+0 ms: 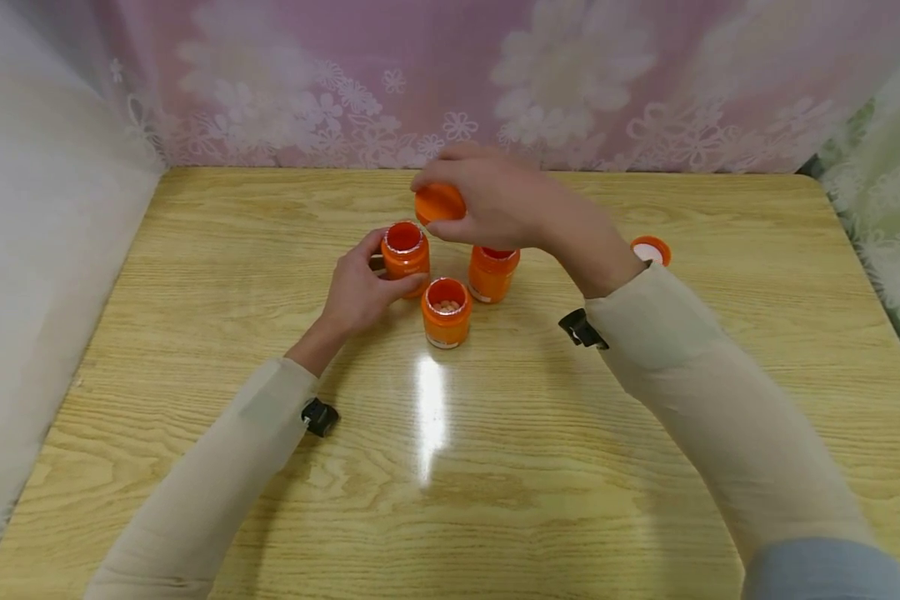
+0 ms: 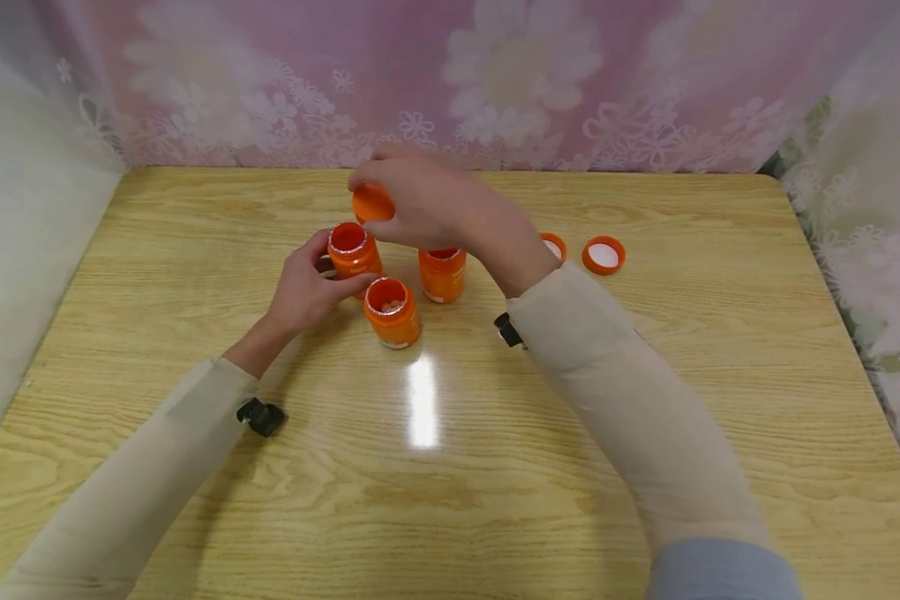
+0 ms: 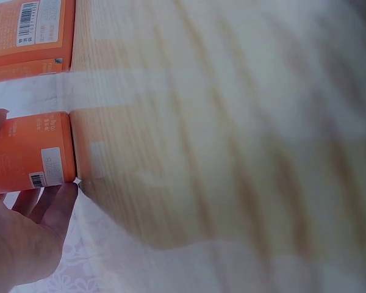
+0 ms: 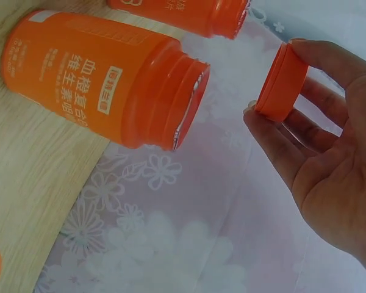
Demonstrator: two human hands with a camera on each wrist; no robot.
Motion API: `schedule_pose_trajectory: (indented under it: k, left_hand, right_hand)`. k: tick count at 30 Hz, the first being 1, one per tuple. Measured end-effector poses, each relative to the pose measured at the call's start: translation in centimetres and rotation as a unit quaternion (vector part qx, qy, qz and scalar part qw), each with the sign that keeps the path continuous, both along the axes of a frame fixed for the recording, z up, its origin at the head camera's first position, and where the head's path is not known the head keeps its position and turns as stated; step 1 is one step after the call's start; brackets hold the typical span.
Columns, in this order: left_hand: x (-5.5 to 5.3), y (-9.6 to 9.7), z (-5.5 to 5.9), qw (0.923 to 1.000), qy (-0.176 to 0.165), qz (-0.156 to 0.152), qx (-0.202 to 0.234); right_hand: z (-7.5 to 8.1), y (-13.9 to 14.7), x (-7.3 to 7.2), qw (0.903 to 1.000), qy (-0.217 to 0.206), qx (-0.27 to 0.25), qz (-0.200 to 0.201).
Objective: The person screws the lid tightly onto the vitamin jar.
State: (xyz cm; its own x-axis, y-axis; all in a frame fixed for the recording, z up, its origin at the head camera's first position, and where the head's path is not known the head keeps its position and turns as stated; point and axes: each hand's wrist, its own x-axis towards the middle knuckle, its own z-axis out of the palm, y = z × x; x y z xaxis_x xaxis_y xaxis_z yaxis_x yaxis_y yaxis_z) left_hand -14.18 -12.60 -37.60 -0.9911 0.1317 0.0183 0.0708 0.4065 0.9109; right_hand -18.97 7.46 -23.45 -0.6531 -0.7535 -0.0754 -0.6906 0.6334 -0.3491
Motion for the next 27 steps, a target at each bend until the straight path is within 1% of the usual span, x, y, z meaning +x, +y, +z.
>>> schedule_pose_trajectory:
  k: [5,10,13,16,19,27]
  left_hand:
    - [0.0,-0.1,-0.1,1.0,0.003,0.0,-0.003]
    - [0.0,-0.2,-0.2,0.9999,0.012,-0.005,-0.006]
    - [0.0,-0.2,-0.5,0.9999,0.015,-0.007,0.003]
    - [0.0,-0.1,-0.6,0.9998,0.009,-0.008,0.014]
    - [0.0,-0.1,-0.6,0.9998,0.005,-0.006,0.018]
    - [0.0,-0.2,-0.6,0.9999,0.012,-0.002,0.009]
  right_hand:
    - [-0.2,-1.3,-0.6,0.9998,-0.01,0.006,0.015]
    - [-0.5,-2.4,-0.7,0.999,-0.009,0.009,0.042]
    - [-0.8,-3.1,-0.7,0.9979,-0.016,0.011,0.063]
    - [-1.0,-3.6,-0.7,0.9964,-0.028,0.023,0.077]
    - [-1.2,-3.8,-0.7,0.9954,-0.04,0.031,0.081]
    - [-1.6,-3.7,-0.6,0.9936,-0.061,0.02,0.094]
